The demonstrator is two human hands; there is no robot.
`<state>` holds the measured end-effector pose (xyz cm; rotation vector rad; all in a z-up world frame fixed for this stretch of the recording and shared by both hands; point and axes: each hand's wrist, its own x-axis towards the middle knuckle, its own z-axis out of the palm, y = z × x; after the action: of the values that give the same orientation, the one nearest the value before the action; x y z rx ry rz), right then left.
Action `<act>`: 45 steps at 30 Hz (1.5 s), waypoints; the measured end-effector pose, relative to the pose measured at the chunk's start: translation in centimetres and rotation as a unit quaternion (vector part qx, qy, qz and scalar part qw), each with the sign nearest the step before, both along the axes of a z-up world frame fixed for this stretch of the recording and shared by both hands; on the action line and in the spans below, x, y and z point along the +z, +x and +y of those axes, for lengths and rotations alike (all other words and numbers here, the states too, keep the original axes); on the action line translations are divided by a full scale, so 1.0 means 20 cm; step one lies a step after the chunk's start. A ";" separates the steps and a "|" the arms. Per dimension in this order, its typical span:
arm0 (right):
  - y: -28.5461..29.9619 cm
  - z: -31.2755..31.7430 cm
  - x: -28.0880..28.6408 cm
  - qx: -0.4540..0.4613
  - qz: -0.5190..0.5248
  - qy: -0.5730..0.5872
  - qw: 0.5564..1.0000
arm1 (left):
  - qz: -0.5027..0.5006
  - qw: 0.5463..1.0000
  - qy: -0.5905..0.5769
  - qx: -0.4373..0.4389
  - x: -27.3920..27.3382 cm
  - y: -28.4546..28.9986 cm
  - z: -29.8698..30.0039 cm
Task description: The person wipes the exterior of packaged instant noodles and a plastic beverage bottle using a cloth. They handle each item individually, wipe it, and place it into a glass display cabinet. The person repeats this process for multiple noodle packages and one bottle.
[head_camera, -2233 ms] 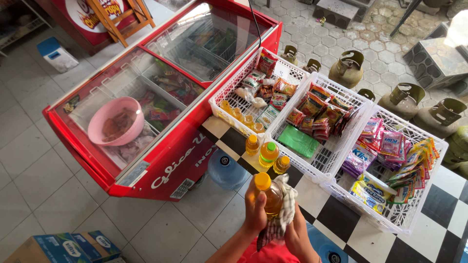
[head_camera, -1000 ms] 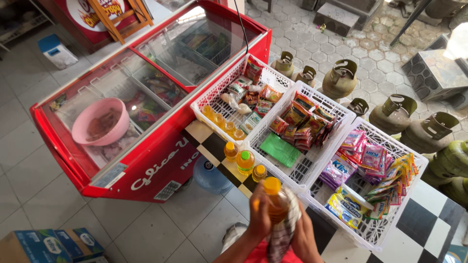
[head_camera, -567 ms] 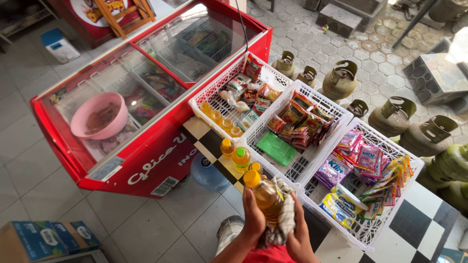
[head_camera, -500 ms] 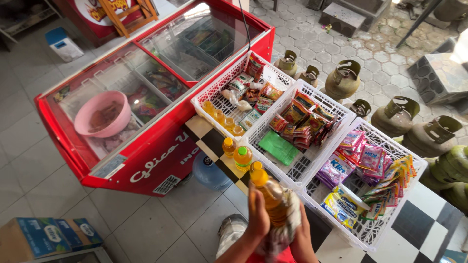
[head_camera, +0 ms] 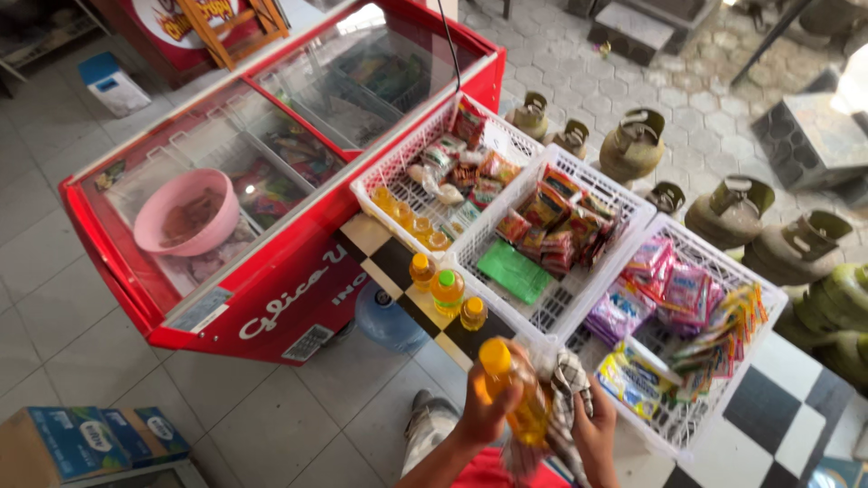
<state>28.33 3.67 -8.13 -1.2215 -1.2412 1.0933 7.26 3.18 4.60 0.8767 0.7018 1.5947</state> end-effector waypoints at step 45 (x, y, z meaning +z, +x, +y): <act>-0.12 -0.17 0.05 0.116 0.082 0.102 0.985 | 0.250 0.953 0.134 0.105 0.39 0.07 0.03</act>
<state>25.91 0.30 -7.12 -0.8303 -1.3535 1.1763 8.61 3.71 12.47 1.4782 0.9692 1.6957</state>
